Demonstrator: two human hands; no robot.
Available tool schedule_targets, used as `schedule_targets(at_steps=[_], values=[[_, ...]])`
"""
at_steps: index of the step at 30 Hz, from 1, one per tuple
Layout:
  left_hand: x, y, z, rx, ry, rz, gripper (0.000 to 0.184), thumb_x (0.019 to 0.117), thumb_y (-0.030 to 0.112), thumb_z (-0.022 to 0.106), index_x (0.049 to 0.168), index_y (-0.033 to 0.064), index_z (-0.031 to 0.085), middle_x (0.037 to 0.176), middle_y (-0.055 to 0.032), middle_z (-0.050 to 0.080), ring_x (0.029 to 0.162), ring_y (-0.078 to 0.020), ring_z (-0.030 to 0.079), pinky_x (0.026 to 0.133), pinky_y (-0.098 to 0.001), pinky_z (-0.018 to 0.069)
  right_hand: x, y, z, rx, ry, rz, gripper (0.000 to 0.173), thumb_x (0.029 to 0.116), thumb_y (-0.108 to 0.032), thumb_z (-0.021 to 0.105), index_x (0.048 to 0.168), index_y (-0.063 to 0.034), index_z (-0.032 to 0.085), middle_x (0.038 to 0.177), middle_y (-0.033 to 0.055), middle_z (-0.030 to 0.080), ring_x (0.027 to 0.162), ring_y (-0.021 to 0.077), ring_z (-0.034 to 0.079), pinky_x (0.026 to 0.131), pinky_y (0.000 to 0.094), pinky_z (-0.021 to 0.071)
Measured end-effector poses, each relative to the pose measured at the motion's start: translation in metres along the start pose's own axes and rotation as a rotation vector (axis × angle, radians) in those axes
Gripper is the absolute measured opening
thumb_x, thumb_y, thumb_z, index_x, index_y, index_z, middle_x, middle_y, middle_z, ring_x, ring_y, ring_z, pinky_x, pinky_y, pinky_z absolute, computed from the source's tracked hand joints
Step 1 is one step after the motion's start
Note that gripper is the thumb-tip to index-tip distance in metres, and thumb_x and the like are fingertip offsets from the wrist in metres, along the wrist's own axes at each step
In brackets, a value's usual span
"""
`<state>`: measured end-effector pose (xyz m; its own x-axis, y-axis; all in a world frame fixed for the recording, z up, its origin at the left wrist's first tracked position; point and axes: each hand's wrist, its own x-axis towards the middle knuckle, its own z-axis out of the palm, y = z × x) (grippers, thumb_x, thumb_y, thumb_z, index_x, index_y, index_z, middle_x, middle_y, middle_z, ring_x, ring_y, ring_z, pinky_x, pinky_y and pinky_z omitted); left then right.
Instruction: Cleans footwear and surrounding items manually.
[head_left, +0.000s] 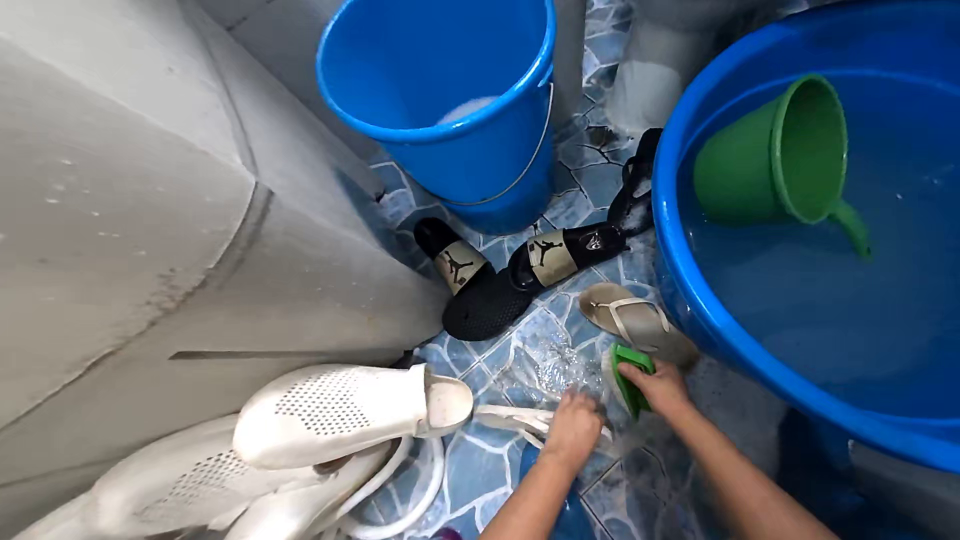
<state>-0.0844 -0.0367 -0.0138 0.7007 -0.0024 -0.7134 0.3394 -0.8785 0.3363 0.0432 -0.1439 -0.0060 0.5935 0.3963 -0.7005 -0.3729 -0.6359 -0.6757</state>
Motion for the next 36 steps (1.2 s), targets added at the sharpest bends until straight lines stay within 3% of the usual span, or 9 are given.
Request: schedule_targets(at_steps=[4,8,10,15,20,25,30,34,36], values=[[-0.029,-0.013,-0.009,-0.187,0.389,-0.126,0.022,0.0947,0.004,0.063,0.112,-0.0056,0.073,0.121,-0.0242,0.071,0.123,-0.0412,0.064,0.103,-0.0543,0.0506,-0.017,-0.027,0.003,0.024,-0.031,-0.289,0.025,0.0907,-0.016,0.079,0.101,0.0046,0.071,0.086,0.0117,0.07,0.078,0.0167,0.067,0.079,0.0386,0.0576],[-0.053,-0.032,0.003,-0.369,1.141,-0.127,0.026,0.0801,0.011,0.074,0.094,-0.0108,0.073,0.092,-0.0228,0.075,0.088,-0.0332,0.075,0.084,-0.048,0.0588,-0.051,-0.045,0.051,-0.333,0.083,-1.041,0.049,0.0801,-0.05,0.079,0.067,-0.0043,0.068,0.062,0.0084,0.065,0.061,0.0234,0.067,0.057,0.0459,0.0541],[-0.068,-0.039,-0.009,-0.296,1.308,-0.065,0.024,0.0767,0.013,0.07,0.087,-0.0082,0.074,0.087,-0.0189,0.076,0.084,-0.029,0.076,0.079,-0.0423,0.0606,-0.036,-0.042,0.058,-0.358,0.204,-1.257,0.046,0.0795,-0.045,0.077,0.06,-0.0063,0.062,0.057,0.0073,0.062,0.055,0.0231,0.065,0.05,0.0422,0.0499],[-0.097,-0.033,-0.02,-0.179,1.29,-0.066,0.025,0.0782,0.002,0.057,0.09,-0.0061,0.078,0.095,-0.0198,0.078,0.092,-0.0341,0.077,0.087,-0.0425,0.0604,-0.013,-0.053,0.014,-0.565,0.01,-0.64,0.043,0.0869,-0.039,0.083,0.091,0.0034,0.074,0.086,0.0216,0.072,0.086,0.0409,0.072,0.08,0.0627,0.0541],[-0.08,-0.037,-0.006,-0.36,1.415,-0.082,0.037,0.0872,0.026,0.069,0.09,-0.0106,0.072,0.088,-0.0168,0.076,0.086,-0.0143,0.075,0.085,-0.0269,0.0584,-0.056,-0.061,0.062,-0.268,0.207,-1.324,0.042,0.0805,-0.04,0.076,0.059,-0.0084,0.059,0.057,0.0055,0.06,0.054,0.0196,0.062,0.05,0.0378,0.0473],[-0.099,-0.031,-0.024,-0.334,1.419,-0.046,0.026,0.0826,0.009,0.058,0.088,-0.01,0.075,0.089,-0.0188,0.077,0.091,-0.0181,0.076,0.095,-0.0272,0.0551,-0.02,-0.053,0.014,-0.444,0.128,-0.77,0.043,0.0825,-0.036,0.086,0.082,0.0042,0.072,0.076,0.0197,0.07,0.074,0.0384,0.071,0.07,0.0613,0.0548],[-0.076,-0.018,-0.026,-0.532,1.465,-0.042,0.029,0.0844,0.023,0.071,0.087,-0.0063,0.072,0.081,-0.008,0.075,0.083,-0.0011,0.07,0.081,-0.017,0.0559,-0.051,-0.072,0.037,-0.143,0.171,-1.233,0.046,0.0806,-0.045,0.078,0.061,-0.0074,0.059,0.057,0.0033,0.059,0.055,0.0131,0.06,0.052,0.0318,0.0468],[-0.073,-0.008,-0.028,-0.993,1.467,0.039,0.014,0.0822,0.0,0.067,0.094,-0.0049,0.071,0.093,0.003,0.076,0.096,0.0028,0.07,0.092,-0.02,0.0572,-0.023,-0.066,0.001,-0.27,0.222,-0.859,0.042,0.0791,-0.036,0.087,0.076,0.0018,0.069,0.067,0.0134,0.065,0.062,0.0272,0.066,0.058,0.0509,0.0533],[-0.067,-0.012,-0.018,-1.086,1.39,0.06,0.015,0.0848,0.0,0.066,0.099,-0.0056,0.068,0.1,0.001,0.075,0.102,0.0018,0.068,0.093,-0.02,0.0564,-0.017,-0.062,-0.01,-0.127,0.23,-0.685,0.03,0.0817,-0.029,0.086,0.083,-0.0026,0.07,0.07,0.0027,0.065,0.063,0.0096,0.062,0.062,0.0342,0.0544]])
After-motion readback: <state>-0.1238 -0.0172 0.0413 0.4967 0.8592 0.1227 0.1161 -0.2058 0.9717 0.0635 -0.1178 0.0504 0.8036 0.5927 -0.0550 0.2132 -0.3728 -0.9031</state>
